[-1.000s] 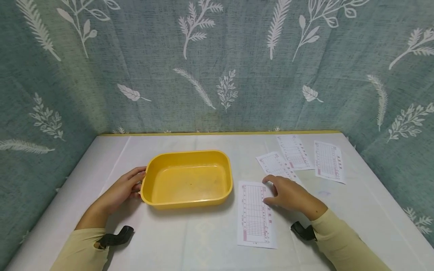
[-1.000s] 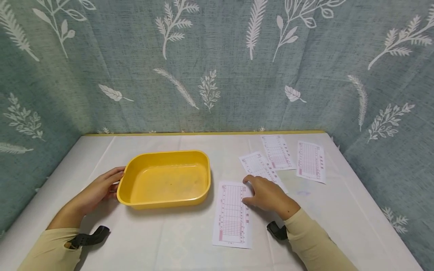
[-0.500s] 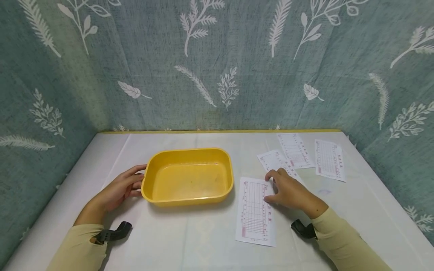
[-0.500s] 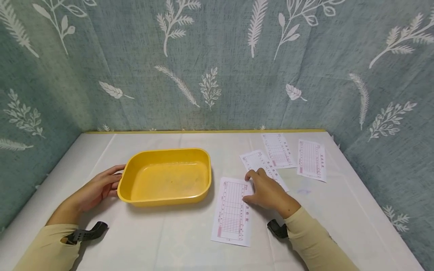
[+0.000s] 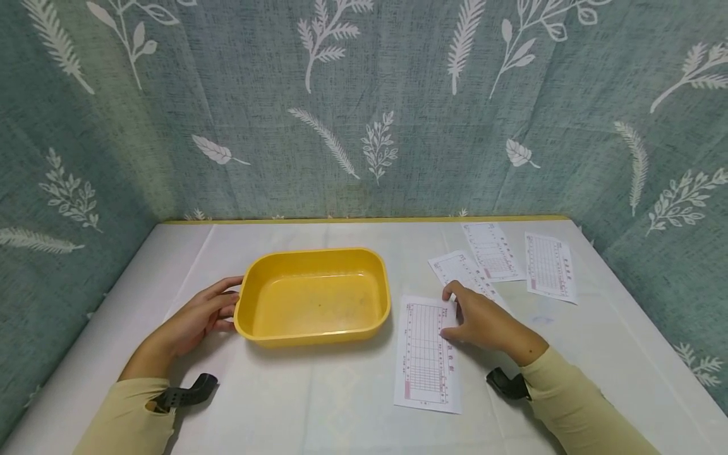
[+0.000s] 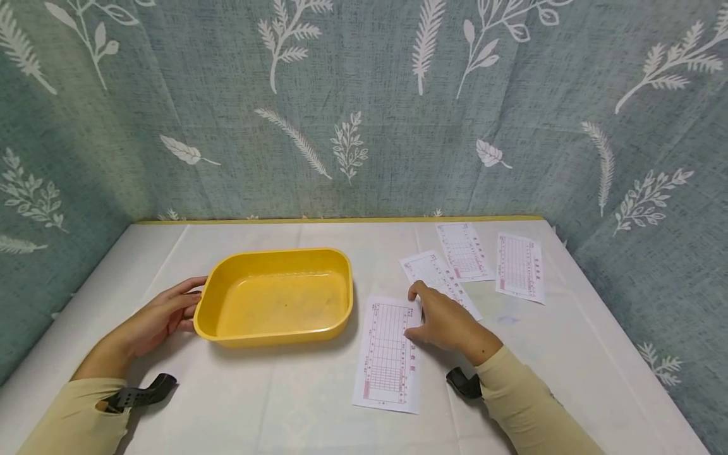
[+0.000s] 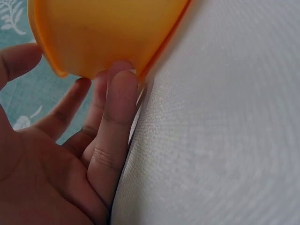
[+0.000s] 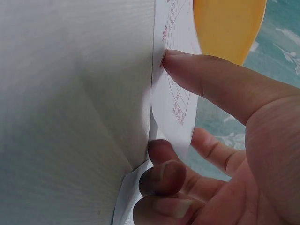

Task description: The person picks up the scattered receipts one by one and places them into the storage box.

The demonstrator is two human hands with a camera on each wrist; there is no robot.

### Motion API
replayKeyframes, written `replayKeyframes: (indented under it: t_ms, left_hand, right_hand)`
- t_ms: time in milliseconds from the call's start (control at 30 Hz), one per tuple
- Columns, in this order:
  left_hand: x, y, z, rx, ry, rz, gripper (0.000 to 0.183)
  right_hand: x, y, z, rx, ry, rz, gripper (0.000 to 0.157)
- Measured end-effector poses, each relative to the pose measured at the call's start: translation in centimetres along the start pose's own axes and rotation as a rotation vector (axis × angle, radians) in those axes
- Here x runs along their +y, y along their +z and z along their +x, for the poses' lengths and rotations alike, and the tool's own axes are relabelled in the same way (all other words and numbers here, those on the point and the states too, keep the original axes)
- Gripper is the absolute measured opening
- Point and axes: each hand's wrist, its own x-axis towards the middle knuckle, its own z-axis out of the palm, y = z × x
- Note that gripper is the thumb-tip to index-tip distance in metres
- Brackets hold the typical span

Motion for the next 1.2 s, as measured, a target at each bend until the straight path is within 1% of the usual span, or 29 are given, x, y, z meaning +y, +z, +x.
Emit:
replayKeyframes:
  t_ms: [300, 567, 767, 867, 1033, 1100, 1200]
  left_hand:
    - [0.15, -0.05, -0.18, 0.015, -0.005, -0.001, 0.029]
    - [0.18, 0.08, -0.11, 0.047, -0.039, 0.056, 0.038]
    - [0.04, 0.22, -0.02, 0.037, -0.034, 0.056, 0.039]
    - [0.14, 0.22, 0.03, 0.043, -0.031, 0.055, 0.040]
    - [0.21, 0.22, 0.11, 0.048, -0.034, 0.085, 0.043]
    - [0.11, 0.22, 0.04, 0.053, -0.045, 0.095, 0.045]
    - [0.09, 0.24, -0.09, 0.064, -0.063, 0.107, 0.048]
  right_hand:
    - [0.10, 0.11, 0.28, -0.037, -0.025, 0.041, 0.059]
    - [-0.10, 0.17, 0.02, -0.072, -0.037, 0.020, 0.054]
    - [-0.07, 0.10, -0.16, -0.083, -0.052, 0.029, 0.056]
    - [-0.04, 0.01, -0.14, -0.083, -0.065, 0.032, 0.061]
    - [0.08, -0.06, -0.03, -0.079, -0.086, 0.045, 0.066]
    - [0.19, -0.04, 0.01, -0.071, -0.091, 0.043, 0.065]
    - [0.42, -0.14, 0.07, -0.039, -0.108, 0.053, 0.060]
